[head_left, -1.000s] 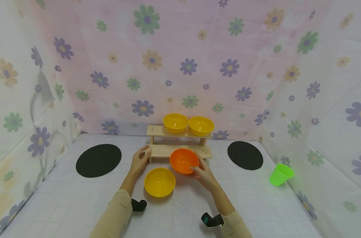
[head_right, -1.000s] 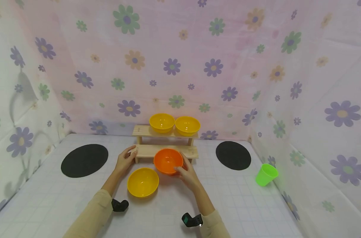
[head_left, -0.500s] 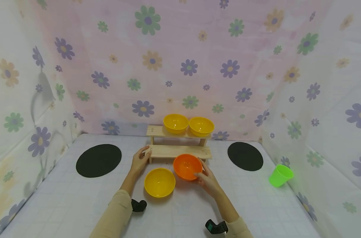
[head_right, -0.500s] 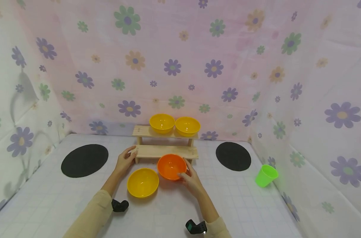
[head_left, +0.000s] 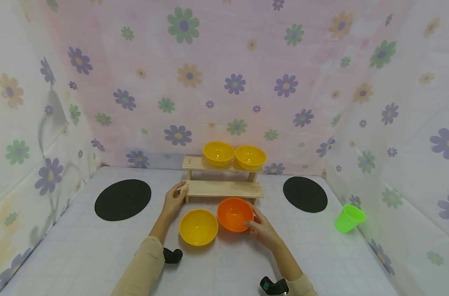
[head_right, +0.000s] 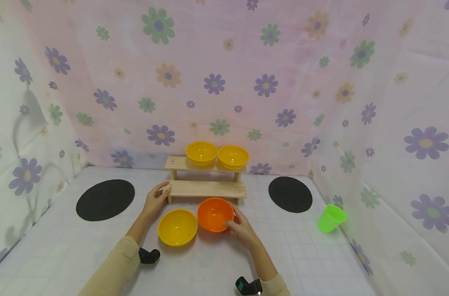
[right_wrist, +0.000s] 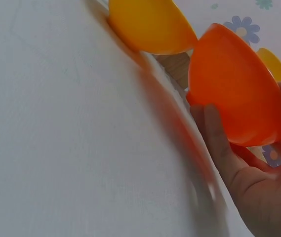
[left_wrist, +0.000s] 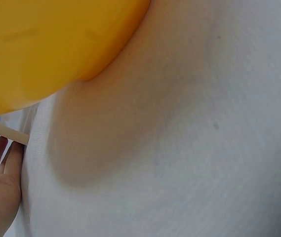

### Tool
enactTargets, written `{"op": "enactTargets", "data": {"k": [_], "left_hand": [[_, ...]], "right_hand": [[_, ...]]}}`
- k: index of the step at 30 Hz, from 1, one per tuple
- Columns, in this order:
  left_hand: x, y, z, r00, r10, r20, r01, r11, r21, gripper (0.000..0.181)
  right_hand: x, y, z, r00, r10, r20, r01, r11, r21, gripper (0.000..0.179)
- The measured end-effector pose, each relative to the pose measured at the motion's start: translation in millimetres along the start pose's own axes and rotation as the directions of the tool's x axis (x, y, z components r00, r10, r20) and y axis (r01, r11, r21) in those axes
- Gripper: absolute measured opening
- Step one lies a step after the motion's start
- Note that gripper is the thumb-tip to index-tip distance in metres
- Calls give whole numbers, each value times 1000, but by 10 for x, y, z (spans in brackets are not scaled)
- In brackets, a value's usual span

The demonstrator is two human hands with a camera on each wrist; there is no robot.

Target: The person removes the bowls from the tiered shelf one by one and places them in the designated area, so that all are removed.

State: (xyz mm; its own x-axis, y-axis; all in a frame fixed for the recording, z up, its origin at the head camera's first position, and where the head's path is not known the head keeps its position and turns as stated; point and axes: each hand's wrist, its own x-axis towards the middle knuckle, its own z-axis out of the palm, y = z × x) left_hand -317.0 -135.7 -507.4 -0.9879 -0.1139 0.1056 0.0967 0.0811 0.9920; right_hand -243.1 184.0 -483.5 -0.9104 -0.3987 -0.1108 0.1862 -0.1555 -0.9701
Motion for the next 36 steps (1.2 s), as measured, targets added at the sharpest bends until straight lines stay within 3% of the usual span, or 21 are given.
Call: {"op": "enactTargets", "data": {"k": [8, 16, 20, 36], "left_hand": [[-202, 358, -12, 999, -18, 41, 19, 1000, -8, 43], [-71, 142, -15, 999, -31, 37, 32, 999, -40, 44], [-20, 37, -4, 1000, -13, 18, 14, 1000, -10, 45], [-20, 15, 3, 1000, -7, 1, 7, 1000, -5, 45]], "right_hand": [[-40, 35, -77, 998, 31, 46, -27, 996, -80, 74], [-93, 34, -141, 996, 60, 71, -45, 980, -195, 70], [-115, 16, -149, 992, 75, 98, -56, 981, -184, 71], [-110, 73, -163, 988, 75, 132, -56, 988, -141, 72]]}}
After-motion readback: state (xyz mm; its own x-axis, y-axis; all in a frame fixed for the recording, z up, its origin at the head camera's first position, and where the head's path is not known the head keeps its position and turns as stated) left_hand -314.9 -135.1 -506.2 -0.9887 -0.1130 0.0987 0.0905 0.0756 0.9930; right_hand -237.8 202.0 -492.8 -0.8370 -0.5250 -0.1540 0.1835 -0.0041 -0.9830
